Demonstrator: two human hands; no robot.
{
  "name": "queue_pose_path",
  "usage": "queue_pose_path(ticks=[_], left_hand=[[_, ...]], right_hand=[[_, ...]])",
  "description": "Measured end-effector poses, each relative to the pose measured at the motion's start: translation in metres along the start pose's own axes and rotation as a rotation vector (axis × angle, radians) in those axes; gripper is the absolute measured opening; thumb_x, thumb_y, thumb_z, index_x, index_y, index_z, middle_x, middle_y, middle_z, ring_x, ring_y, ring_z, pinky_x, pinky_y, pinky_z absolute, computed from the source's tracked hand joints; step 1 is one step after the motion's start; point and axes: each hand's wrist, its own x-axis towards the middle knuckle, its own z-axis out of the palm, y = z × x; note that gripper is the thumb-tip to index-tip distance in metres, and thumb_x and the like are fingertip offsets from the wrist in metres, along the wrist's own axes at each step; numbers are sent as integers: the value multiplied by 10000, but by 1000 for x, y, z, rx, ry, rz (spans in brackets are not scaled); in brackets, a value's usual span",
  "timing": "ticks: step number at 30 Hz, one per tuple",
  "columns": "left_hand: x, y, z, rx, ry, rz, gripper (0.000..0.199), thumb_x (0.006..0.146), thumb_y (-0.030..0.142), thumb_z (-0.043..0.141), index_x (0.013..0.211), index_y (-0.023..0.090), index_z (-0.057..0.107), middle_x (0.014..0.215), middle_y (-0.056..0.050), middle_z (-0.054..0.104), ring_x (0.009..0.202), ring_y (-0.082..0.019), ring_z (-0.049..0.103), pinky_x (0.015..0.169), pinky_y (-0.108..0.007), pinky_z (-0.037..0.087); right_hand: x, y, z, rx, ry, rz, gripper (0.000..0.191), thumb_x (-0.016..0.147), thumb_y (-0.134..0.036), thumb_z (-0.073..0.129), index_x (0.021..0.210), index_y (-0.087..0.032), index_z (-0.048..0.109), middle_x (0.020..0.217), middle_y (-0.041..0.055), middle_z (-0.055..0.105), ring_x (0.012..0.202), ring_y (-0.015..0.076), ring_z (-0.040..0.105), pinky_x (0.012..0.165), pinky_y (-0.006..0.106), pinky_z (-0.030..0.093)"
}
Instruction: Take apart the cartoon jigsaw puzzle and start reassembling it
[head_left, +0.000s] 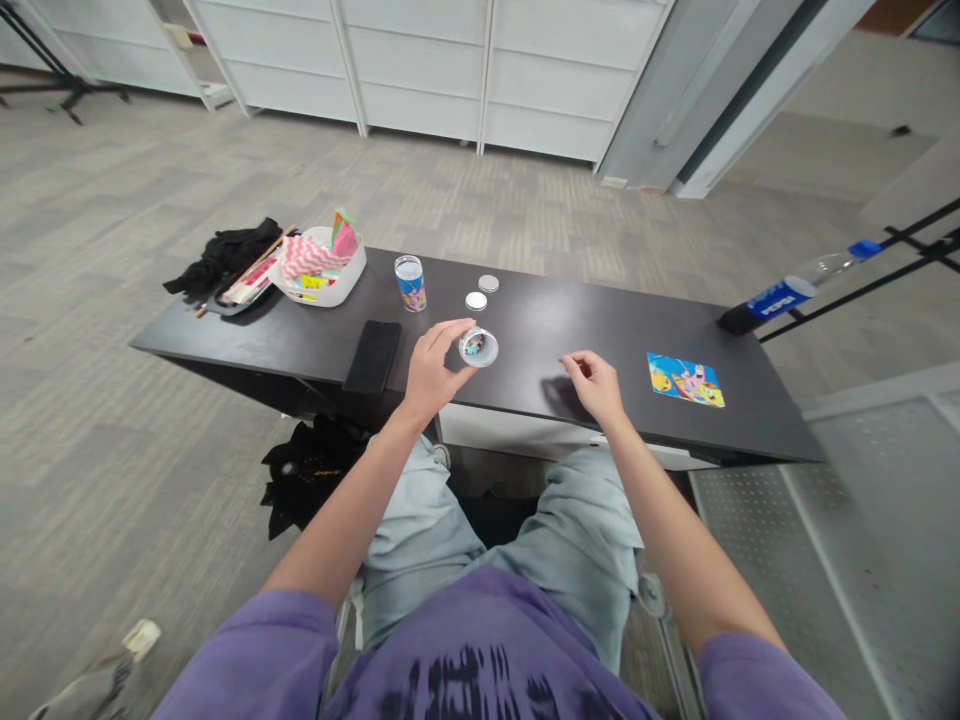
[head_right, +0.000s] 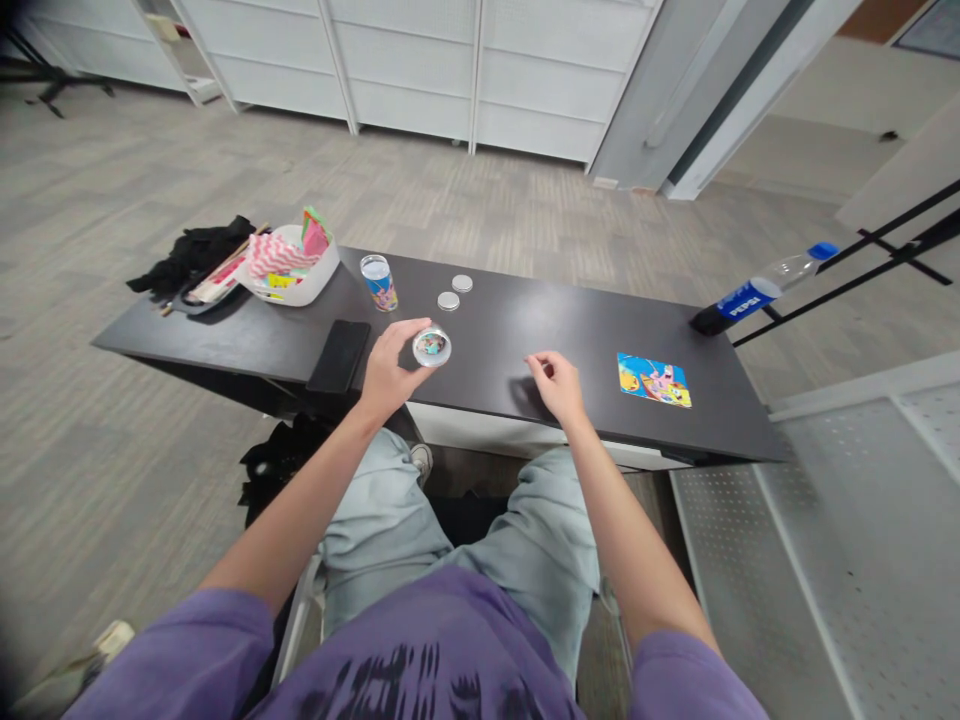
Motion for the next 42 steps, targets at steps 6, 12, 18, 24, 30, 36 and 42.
queue_pose_path(ticks=[6, 12, 18, 24, 30, 36, 42], left_hand=[[-1, 11, -13, 43, 130, 46, 528, 1018, 452, 1000, 1480, 279, 811, 1432, -104, 921, 1324, -350, 872, 1206, -505, 713], [50, -24, -19, 202, 107, -328, 465, 907, 349, 1044, 1283, 254, 787, 1331, -92, 940, 1223, -334, 889, 1171, -486, 714], [76, -53, -15, 347, 163, -471, 493, 819, 308, 1070, 1132, 270, 692, 1258, -93, 860, 1261, -357, 846, 1263, -553, 674], [86, -59, -11, 359, 173, -525, 519, 866, 325, 1059, 1082, 291, 588, 1292, -86, 840, 1251, -340, 814, 1315, -665, 671], [57, -59, -5, 444, 246, -446, 861, 726, 441, 1121, 1371, 337, 560, 1685, -109, 649, 1683, -446, 595, 1542, -729, 491], [-13, -33, 22, 555, 63, -233, 888, 989, 638, 854, 1655, 159, 515, 1721, -299, 627, 1693, -520, 577, 1568, -753, 363], [-28, -13, 62, 604, -246, -251, 908, 1065, 620, 734, 1768, 81, 532, 1877, -382, 560, 1810, -567, 480, 1543, -773, 360]], right_hand=[[-10, 34, -13, 11, 0, 76, 762, 920, -1041, 716, 876, -284, 794, 817, 79, 807, 756, 266, 658, 785, 428, 551], [-12, 50, -5, 19, 0, 43, 661, 1032, -920, 715, 935, -274, 816, 889, 91, 848, 815, 285, 710, 840, 436, 592], [-34, 67, -25, -121, 75, -33, 448, 1126, -670, 681, 962, -282, 834, 1002, 117, 853, 1026, 331, 770, 1068, 501, 588], [-62, 110, -112, -434, 238, 119, 368, 1165, -499, 638, 1224, -249, 901, 1451, 236, 897, 1491, 456, 755, 1322, 655, 503], [-73, 144, -165, -664, 204, 331, 698, 1233, -520, 629, 1840, -198, 749, 2009, 279, 591, 1852, 502, 548, 1502, 737, 431], [-63, 142, -149, -730, 41, 339, 847, 1314, -716, 399, 1955, -229, 661, 2074, 216, 528, 1906, 498, 496, 1568, 783, 359], [-56, 100, -88, -715, -92, 216, 824, 1341, -712, 427, 1994, -250, 622, 2104, 194, 485, 1896, 497, 487, 1585, 761, 330]])
